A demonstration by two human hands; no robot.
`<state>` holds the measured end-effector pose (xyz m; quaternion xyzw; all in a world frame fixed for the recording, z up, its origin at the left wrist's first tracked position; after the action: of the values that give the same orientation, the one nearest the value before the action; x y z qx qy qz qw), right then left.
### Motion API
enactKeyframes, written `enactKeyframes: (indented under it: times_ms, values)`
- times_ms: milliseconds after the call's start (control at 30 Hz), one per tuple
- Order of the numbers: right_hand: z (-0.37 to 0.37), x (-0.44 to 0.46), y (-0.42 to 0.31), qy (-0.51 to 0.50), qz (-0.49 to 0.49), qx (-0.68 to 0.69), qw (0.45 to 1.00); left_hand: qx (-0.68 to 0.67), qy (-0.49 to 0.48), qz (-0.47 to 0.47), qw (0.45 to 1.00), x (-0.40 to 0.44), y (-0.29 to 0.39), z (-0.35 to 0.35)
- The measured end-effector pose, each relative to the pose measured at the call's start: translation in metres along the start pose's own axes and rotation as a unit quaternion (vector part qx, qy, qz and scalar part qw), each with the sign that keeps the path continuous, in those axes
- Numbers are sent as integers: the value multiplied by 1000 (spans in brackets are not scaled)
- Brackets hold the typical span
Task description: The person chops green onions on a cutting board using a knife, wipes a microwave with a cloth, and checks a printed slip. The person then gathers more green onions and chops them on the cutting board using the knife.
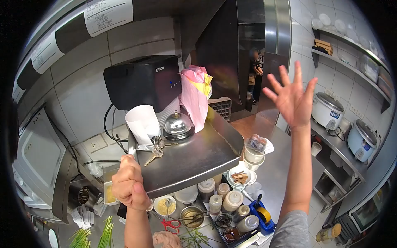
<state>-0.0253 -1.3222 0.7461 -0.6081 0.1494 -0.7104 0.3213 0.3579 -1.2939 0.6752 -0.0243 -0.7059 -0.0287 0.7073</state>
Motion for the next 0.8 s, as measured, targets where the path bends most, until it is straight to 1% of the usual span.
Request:
enactKeyframes:
  times_ms: [33,67,100,133,233,267,367,433,500,567,600,633,667,700,733,767,800]
  values:
    - [-4,3,-7,47,-27,-90,994,0,0,0,1000,0,0,0]
    - [-9,9,-15,94,-53,-181,978,0,1,1,1000,-1,0,0]
    - [-13,13,-24,141,-78,-270,949,-1,0,1,1000,-1,-1,0]
    - [-14,20,-25,132,-50,-200,970,-2,-1,0,1000,-1,-1,0]
    - [-27,17,-23,142,-45,-207,967,-3,-2,-3,1000,-2,0,0]
    - [-22,9,-22,149,-28,-194,969,-2,0,-1,1000,-1,0,0]
    - [-31,-11,2,57,3,-150,987,-5,-2,1,1000,-1,-1,-1]
    - [-56,-32,25,7,56,-229,972,-8,-6,5,1000,0,-1,0]
    - [-55,-60,40,72,41,-321,943,-14,-12,10,1000,0,-1,1]
    - [-33,-89,48,104,53,-411,904,-1,-19,19,1000,-1,-1,-2]
    - [-28,-101,48,112,66,-468,874,-7,-32,22,999,-1,-1,-3]
    - [-23,-110,47,114,-4,-555,824,-4,-40,18,999,-1,-2,-5]
    - [-24,-118,48,122,-6,-574,810,-4,-60,26,998,1,-1,-6]
    - [-31,-127,53,129,9,-566,814,2,-46,39,998,5,1,-5]
    - [-33,-134,56,137,0,-509,850,8,-43,32,999,6,2,-5]
    - [-42,-139,57,118,5,-486,866,14,-53,33,998,6,1,-5]
    - [-59,-145,62,118,18,-466,877,25,-65,34,997,7,4,-2]
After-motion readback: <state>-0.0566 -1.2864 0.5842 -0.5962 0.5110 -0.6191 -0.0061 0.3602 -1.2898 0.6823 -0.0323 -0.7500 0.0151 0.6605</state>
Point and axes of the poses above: each hand's wrist, its own x-axis towards the middle knuckle, its own z-axis out of the palm, y = z × x, the point moved 6 cm from there along x, towards the middle knuckle, and after that the axes turned 2 degrees about -x, right-handed, at the moved point
